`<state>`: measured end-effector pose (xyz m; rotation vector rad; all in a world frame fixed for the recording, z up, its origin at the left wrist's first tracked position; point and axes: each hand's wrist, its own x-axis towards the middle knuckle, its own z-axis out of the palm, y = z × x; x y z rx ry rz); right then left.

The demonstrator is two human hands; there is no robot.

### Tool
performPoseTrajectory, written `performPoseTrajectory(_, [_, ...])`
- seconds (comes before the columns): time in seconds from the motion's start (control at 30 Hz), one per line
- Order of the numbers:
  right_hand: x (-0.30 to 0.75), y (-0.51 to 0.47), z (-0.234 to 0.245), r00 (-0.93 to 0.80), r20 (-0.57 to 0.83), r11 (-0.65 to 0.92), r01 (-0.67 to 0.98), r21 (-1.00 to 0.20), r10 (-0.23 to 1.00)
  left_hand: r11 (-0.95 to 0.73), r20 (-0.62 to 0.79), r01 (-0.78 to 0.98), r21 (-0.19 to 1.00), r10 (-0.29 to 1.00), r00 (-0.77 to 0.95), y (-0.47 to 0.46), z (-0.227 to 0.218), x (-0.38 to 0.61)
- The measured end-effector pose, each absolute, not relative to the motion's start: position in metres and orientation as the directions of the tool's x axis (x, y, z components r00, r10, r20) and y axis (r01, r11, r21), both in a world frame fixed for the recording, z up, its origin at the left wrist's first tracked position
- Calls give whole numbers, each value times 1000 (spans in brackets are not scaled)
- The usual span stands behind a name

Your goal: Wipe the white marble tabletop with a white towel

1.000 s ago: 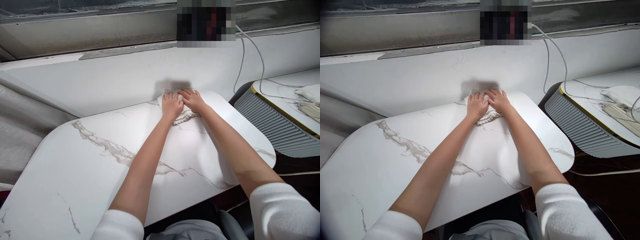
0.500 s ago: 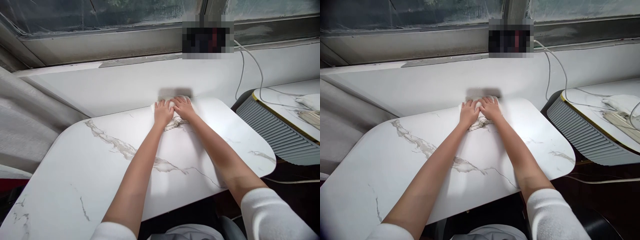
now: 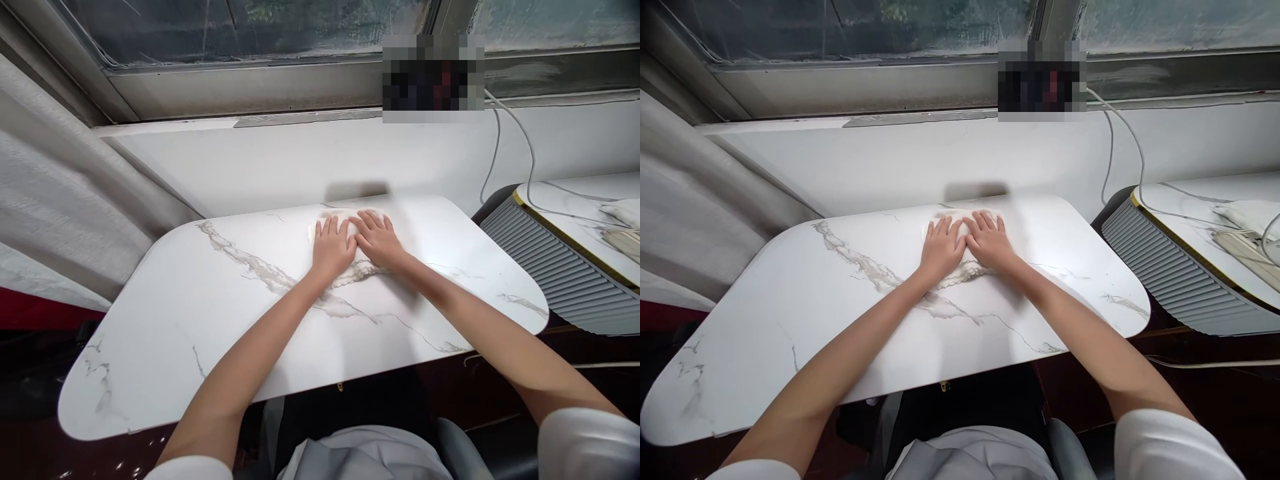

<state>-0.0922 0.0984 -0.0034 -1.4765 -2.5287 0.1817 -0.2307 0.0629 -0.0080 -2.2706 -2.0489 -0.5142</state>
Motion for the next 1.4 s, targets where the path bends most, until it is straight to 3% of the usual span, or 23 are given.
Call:
performPoseTrajectory(0.4, [-80, -52, -12, -507, 230, 545, 826, -144, 830, -280, 332, 953, 114, 915, 229, -77, -13, -234])
performPoseTrajectory(0.77, [-122, -76, -9, -626, 213, 655, 748, -107, 750, -162, 346, 985, 63, 929, 130, -120, -15, -270])
performPoseTrajectory(1.0, [-154, -35, -4, -652, 209, 681, 720, -131, 729, -92, 312, 993, 69, 948, 66, -83, -12, -298])
performPoseTrajectory(1.17, [-171, 19, -4, -598, 213, 632, 758, -164, 773, -91, 240, 990, 108, 969, 63, -21, -7, -313])
performPoseTrajectory(1.4, [-198, 91, -4, -510, 221, 552, 804, -220, 831, -82, 256, 976, 200, 966, 29, 56, -4, -335])
